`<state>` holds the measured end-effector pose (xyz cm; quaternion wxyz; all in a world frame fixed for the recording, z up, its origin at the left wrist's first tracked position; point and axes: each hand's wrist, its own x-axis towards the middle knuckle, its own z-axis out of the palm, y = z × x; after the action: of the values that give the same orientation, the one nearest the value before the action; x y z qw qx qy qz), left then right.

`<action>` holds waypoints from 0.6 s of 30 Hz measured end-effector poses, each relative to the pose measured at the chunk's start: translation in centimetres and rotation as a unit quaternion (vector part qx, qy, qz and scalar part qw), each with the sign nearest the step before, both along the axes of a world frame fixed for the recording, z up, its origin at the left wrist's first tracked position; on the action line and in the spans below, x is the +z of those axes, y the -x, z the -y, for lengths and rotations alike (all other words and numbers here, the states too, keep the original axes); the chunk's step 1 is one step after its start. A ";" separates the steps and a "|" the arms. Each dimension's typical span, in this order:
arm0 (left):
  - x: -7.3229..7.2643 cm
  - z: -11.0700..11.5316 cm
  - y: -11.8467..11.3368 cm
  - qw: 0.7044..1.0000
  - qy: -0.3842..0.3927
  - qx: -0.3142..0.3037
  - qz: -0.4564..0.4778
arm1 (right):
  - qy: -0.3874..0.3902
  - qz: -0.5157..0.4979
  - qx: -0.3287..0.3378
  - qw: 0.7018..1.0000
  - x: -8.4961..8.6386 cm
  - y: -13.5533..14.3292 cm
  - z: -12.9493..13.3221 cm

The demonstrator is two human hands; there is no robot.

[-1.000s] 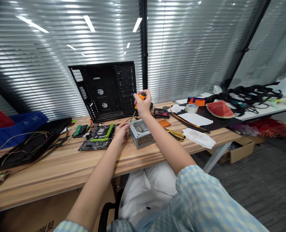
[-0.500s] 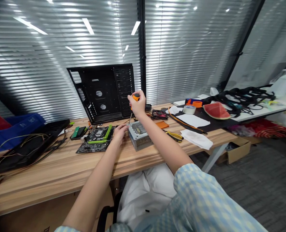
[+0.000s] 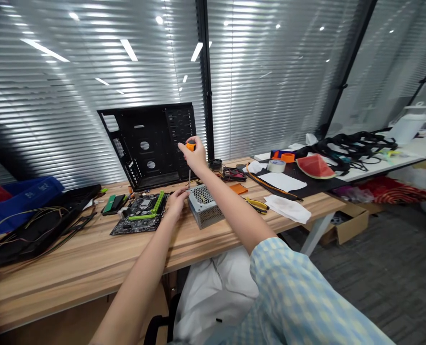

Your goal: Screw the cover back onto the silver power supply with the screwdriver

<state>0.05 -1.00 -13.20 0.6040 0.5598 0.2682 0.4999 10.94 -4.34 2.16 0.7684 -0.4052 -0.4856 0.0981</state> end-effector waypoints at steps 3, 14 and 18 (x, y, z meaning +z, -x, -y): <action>-0.1 0.0 0.0 1.000 -0.010 0.003 -0.011 | 0.010 -0.012 0.044 0.999 0.4 -0.3 -0.6; -0.2 -0.1 0.3 0.999 -0.029 0.021 -0.034 | -0.001 0.021 0.045 0.999 0.3 -2.0 -1.0; -0.2 0.0 0.3 0.998 -0.033 0.025 -0.037 | 0.002 0.062 -0.045 0.997 0.4 -1.6 -0.2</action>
<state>-0.28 -1.00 -13.36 0.5622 0.5903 0.2877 0.5027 12.54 -4.10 2.56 0.7395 -0.4333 -0.5137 0.0392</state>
